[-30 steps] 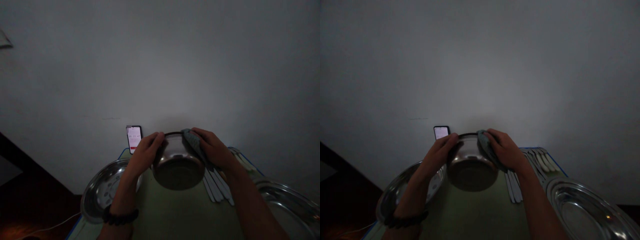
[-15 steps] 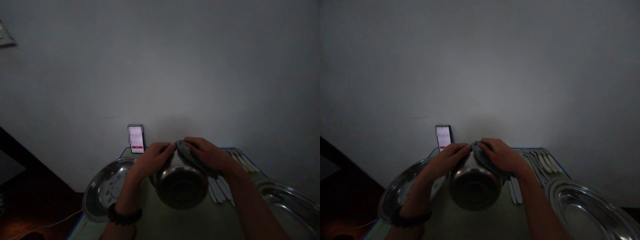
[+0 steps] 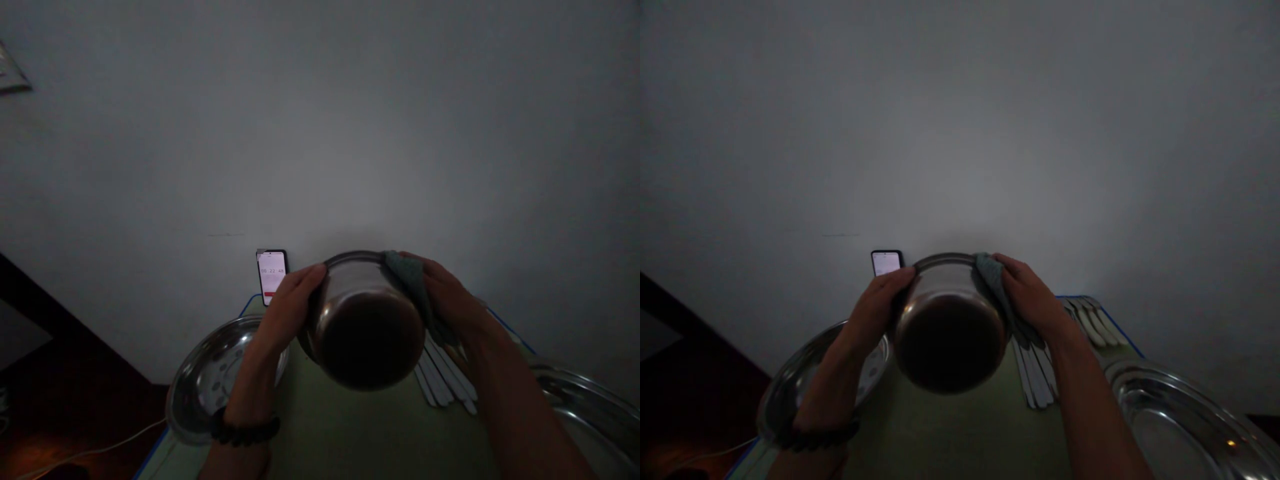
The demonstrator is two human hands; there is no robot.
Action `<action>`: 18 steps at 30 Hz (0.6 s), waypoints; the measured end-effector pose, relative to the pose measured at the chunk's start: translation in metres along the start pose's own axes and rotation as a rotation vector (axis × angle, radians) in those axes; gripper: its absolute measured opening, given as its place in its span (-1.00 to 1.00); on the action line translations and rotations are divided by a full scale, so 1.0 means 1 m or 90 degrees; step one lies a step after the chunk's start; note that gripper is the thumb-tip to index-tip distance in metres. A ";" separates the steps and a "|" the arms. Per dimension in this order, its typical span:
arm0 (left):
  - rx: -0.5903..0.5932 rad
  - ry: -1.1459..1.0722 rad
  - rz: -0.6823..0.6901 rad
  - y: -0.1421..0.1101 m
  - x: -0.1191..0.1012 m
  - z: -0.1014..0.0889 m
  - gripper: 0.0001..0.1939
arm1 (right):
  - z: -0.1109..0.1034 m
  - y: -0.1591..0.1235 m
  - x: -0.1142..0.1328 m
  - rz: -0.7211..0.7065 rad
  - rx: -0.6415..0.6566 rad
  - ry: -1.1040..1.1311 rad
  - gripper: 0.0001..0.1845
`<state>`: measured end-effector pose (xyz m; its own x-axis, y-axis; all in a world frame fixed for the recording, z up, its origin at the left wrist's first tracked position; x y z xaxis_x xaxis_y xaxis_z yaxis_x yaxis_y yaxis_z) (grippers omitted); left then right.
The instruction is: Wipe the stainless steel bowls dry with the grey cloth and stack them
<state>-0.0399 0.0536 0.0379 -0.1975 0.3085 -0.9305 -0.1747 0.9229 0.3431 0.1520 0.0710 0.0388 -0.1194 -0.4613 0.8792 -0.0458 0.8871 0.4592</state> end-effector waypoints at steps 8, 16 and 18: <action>0.178 0.108 0.045 -0.017 -0.005 0.038 -0.66 | 0.026 -0.011 0.018 -0.094 0.144 -0.165 -0.65; -0.029 -0.202 -0.086 0.010 0.026 -0.009 -0.66 | -0.035 0.008 -0.016 0.043 -0.206 0.078 -0.58; -0.052 -0.179 -0.055 0.007 0.017 -0.011 -0.68 | -0.033 0.009 -0.017 0.047 -0.192 0.070 -0.59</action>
<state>-0.0550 0.0634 0.0258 0.0949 0.2920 -0.9517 -0.2589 0.9304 0.2596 0.1859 0.0866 0.0322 -0.0022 -0.4089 0.9126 0.2564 0.8818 0.3958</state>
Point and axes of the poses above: each hand's wrist, its own y-axis towards the middle knuckle, its own z-axis out of the palm, x = y × z, the point moved 10 cm from there along y, towards the middle knuckle, and after that the axes turned 12 degrees about -x, right-handed, at the moved point
